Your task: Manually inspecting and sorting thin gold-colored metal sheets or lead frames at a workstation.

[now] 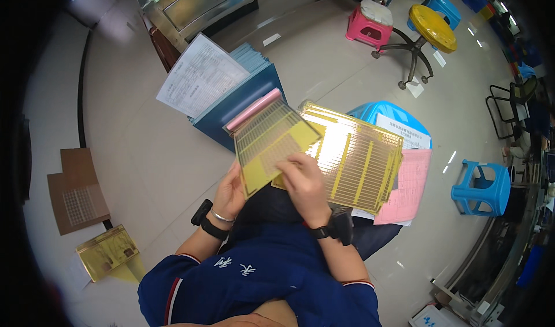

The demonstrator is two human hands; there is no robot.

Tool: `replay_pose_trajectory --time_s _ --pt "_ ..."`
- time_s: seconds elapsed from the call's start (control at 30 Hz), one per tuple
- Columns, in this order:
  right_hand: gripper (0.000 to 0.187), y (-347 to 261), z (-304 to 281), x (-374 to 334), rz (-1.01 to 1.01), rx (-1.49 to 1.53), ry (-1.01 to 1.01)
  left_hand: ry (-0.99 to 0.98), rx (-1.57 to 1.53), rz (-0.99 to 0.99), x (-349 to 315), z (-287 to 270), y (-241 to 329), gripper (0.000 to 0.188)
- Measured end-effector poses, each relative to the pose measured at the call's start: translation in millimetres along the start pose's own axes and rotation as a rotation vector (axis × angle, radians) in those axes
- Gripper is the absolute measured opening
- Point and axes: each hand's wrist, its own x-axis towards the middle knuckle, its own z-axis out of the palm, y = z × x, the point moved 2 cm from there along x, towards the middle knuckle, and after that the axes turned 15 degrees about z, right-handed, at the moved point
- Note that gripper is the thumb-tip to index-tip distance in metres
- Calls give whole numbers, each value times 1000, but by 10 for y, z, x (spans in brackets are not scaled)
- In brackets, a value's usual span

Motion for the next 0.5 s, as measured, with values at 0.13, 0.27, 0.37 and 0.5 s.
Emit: replay_pose_trajectory --time_s 0.13,0.27,0.37,0.5 --pt "41 -101 180 -53 -30 58 -195 119 109 0 239 -640 69 47" --pt "44 -4 58 -154 51 60 -231 125 90 -116 365 -1107 42 46" --pt "43 50 -67 -203 114 46 -240 80 69 -166 308 -1211 9 44" --pt "41 131 -169 -273 161 13 -223 245 -168 -288 84 -1305 10 31"
